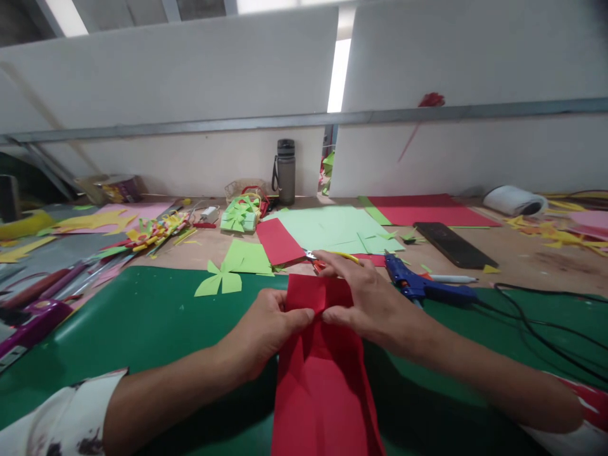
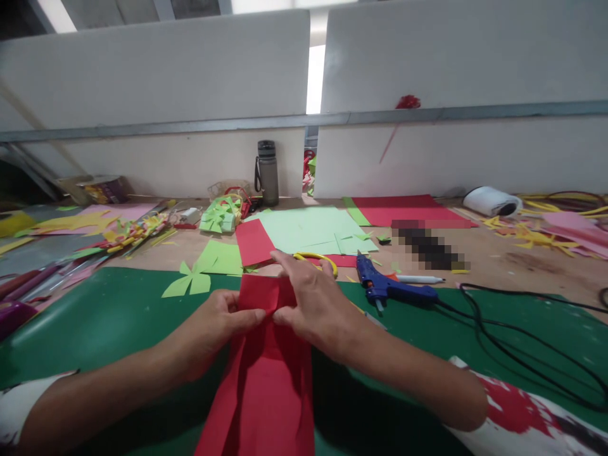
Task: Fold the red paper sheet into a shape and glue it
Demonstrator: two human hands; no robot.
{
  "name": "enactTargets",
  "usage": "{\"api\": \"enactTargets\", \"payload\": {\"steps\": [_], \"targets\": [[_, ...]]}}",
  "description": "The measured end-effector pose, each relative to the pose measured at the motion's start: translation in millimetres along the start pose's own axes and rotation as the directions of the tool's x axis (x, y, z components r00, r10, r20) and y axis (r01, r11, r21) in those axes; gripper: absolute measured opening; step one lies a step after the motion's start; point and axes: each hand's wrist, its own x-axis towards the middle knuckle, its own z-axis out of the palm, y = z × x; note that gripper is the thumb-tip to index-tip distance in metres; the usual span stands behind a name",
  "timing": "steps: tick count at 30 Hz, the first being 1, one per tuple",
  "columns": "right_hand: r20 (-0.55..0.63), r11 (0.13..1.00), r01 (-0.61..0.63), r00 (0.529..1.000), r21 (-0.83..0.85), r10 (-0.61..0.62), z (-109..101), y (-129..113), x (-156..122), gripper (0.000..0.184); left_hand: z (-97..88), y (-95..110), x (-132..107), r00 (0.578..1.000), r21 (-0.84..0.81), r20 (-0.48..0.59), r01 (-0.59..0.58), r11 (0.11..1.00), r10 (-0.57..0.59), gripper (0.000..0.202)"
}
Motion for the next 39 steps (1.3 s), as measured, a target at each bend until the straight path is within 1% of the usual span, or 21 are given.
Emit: {"api": "enactTargets", "payload": {"steps": [4,8,10,12,14,16,18,21,24,26,28,33,39], "targets": [[0.041,0.997,-0.014,0.999,0.078,0.011,-4.1,-1.5,2.0,0.073,0.1,-0.1,0.1,1.000,0.015,0.004,0.006,1.000,-0.006,0.021],[0.090,0.988,-0.029,0.996,0.151,0.015,-2.6,1.5,2.4,0.072,1.2,-0.7,-0.8,1.000,0.037,0.026,0.001,0.999,-0.002,0.021],[0.106,0.989,-0.041,0.994,0.144,0.026,-1.5,3.3,2.2,0.071,1.8,-1.3,-1.4,0.999,0.056,0.039,-0.002,0.998,0.000,0.021],[0.108,0.994,-0.024,0.994,0.109,0.012,-0.7,4.0,1.6,0.070,2.1,-2.0,-1.5,0.999,0.088,0.053,-0.007,0.996,0.002,0.020],[0.112,0.996,0.000,0.994,0.088,-0.009,-0.5,4.0,0.9,0.067,2.1,-2.4,-0.9,0.998,0.120,0.070,-0.008,0.993,-0.001,0.017],[0.128,0.995,-0.003,0.992,0.097,-0.009,-0.7,4.5,0.6,0.065,1.6,-2.4,0.3,0.997,0.137,0.077,-0.006,0.990,-0.005,0.012],[0.167,0.989,-0.024,0.986,0.146,-0.001,-1.0,6.4,1.4,0.065,0.7,-2.4,1.7,0.997,0.134,0.083,-0.002,0.991,-0.009,0.009],[0.240,0.973,-0.050,0.971,0.226,-0.006,-1.6,10.9,4.7,0.065,-1.4,-2.9,3.8,0.995,0.088,0.103,-0.007,0.996,-0.002,0.012],[0.300,0.974,-0.092,0.954,0.207,0.026,-2.4,13.8,8.0,0.062,-4.6,-4.7,6.2,0.993,0.070,0.119,0.003,0.998,-0.011,0.016],[0.311,0.979,-0.114,0.949,0.167,0.057,-3.0,13.8,9.2,0.061,-6.8,-6.1,7.9,0.992,0.084,0.126,0.019,0.996,-0.029,0.018],[0.318,0.979,-0.123,0.946,0.163,0.066,-3.2,12.9,9.4,0.063,-8.1,-6.9,8.8,0.992,0.101,0.117,0.031,0.994,-0.042,0.020],[0.336,0.980,-0.117,0.940,0.158,0.057,0.9,13.6,8.7,0.069,-6.2,-4.3,6.8,0.992,0.155,0.084,0.079,0.985,-0.093,0.016],[0.308,0.985,-0.071,0.951,0.156,0.019,6.9,20.2,8.7,0.071,0.7,-0.3,5.4,0.995,0.203,0.045,0.083,0.976,-0.093,0.016]]}}
